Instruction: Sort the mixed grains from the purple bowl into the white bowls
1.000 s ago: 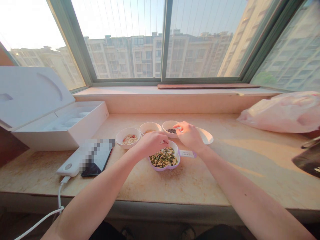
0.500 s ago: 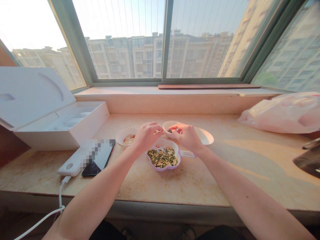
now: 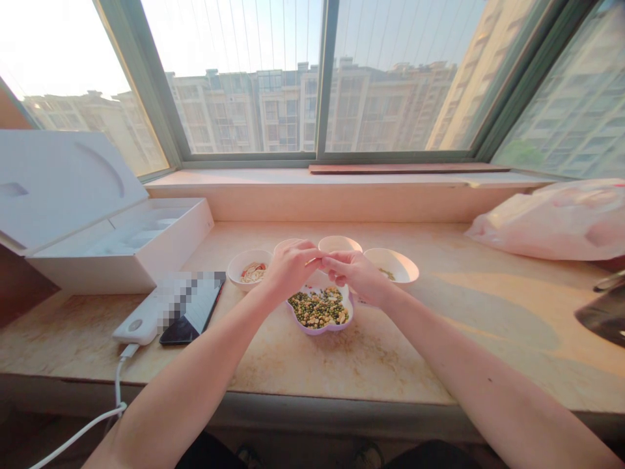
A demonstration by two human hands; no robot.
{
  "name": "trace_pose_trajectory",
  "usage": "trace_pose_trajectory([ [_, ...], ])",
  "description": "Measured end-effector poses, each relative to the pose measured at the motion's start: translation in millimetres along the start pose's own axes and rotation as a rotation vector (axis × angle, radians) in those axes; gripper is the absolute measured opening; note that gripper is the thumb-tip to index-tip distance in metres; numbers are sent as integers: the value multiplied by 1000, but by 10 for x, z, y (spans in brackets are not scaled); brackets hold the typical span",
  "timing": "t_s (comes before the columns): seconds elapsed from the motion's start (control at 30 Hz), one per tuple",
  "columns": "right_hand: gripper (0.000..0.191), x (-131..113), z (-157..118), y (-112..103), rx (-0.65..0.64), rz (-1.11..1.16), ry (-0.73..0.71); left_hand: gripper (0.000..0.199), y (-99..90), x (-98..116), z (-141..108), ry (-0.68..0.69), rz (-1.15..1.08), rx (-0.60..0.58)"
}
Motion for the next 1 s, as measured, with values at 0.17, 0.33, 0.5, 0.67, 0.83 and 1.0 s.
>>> trace_pose_trajectory([
  [0.17, 48, -75, 3, -51, 49, -11, -42, 20, -16, 38, 10, 4, 2, -7],
  [0.33, 30, -445, -73, -392, 299, -537, -284, 32, 165, 82, -42, -22, 17, -235],
  [0.5, 24, -533, -52, -750, 419, -924, -217, 23, 410, 270, -217, 141, 15, -529],
  [0.67, 20, -483, -39, -1208, 520, -1143, 48, 22, 518, 372, -324, 229, -22, -670],
  [0.83, 15, -341, -48, -1460, 435, -1225, 236, 28, 546, 378, -333, 223, -34, -683],
  [1.0, 11, -172, -35, -1488, 335, -1206, 327, 22, 586, 351, -339, 200, -46, -695],
])
Point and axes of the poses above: each hand's wrist, its own z-axis towards the middle knuckle, its own y-axis out of the palm, x = y × z, the point moved 10 cm from there along z, towards the middle knuckle, and after that the axes turned 12 degrees about z, right-handed, at the moved point
